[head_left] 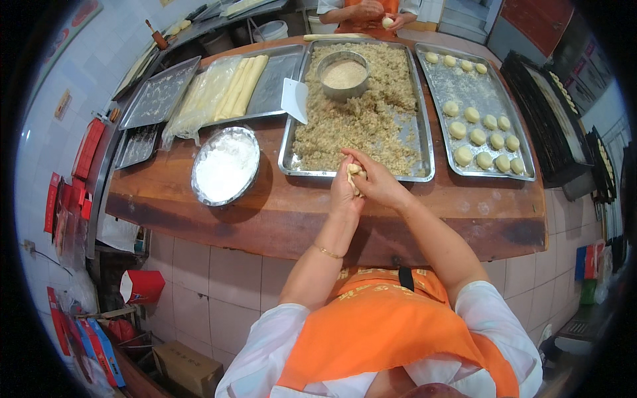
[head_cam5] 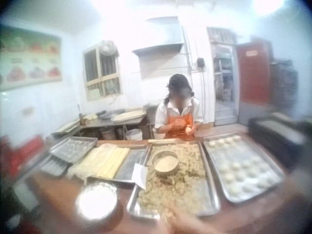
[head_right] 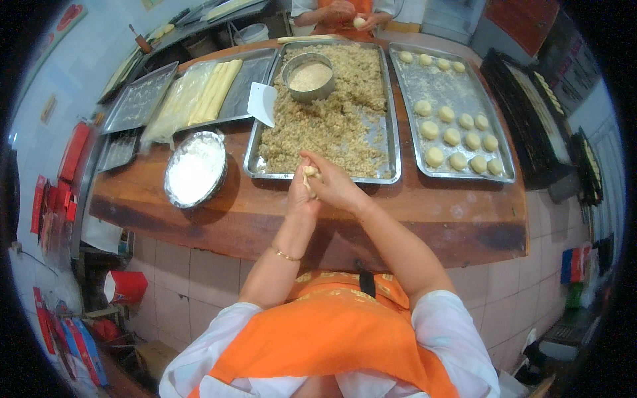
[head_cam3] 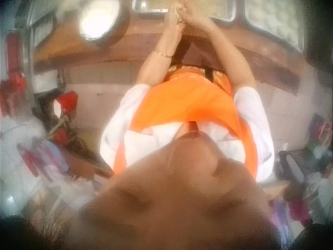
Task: The person divides dough into pieces, flattens a piece by hand, fills it with a crumbly mixture, and folds the dough over the filling to form a roll, placing the finished rolls onto a tray.
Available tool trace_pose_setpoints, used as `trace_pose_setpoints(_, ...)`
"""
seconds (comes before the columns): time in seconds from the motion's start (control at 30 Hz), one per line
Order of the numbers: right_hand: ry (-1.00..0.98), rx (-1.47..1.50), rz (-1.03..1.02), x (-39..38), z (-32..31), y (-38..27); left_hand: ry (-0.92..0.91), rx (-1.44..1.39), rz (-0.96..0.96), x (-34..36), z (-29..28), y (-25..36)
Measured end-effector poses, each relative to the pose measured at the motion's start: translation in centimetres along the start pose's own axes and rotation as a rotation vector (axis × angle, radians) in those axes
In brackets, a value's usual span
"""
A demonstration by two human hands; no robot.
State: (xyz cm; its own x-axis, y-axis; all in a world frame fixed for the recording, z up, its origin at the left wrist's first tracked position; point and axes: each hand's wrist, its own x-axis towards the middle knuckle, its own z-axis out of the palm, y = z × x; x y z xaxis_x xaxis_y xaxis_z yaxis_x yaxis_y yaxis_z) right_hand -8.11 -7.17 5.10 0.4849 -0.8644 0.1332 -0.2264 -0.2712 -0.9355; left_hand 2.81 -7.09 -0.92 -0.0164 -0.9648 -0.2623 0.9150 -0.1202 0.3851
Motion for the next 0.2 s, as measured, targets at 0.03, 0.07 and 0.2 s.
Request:
trace_pose_setpoints(0.03,-0.006,-0.012,0.006,0.0,0.1,0.0,0.008,-0.008,0.001,0.3,-0.5,-0.1)
trace_pose_setpoints(0.07,-0.009,-0.028,0.007,0.3,-0.1,0.0,0.01,-0.014,0.002,0.5,-0.2,0.0)
trace_pose_setpoints(0.2,-0.026,0.234,0.158,1.5,-2.0,-0.1,-0.155,-0.08,-0.13,-1.3,2.7,2.1)
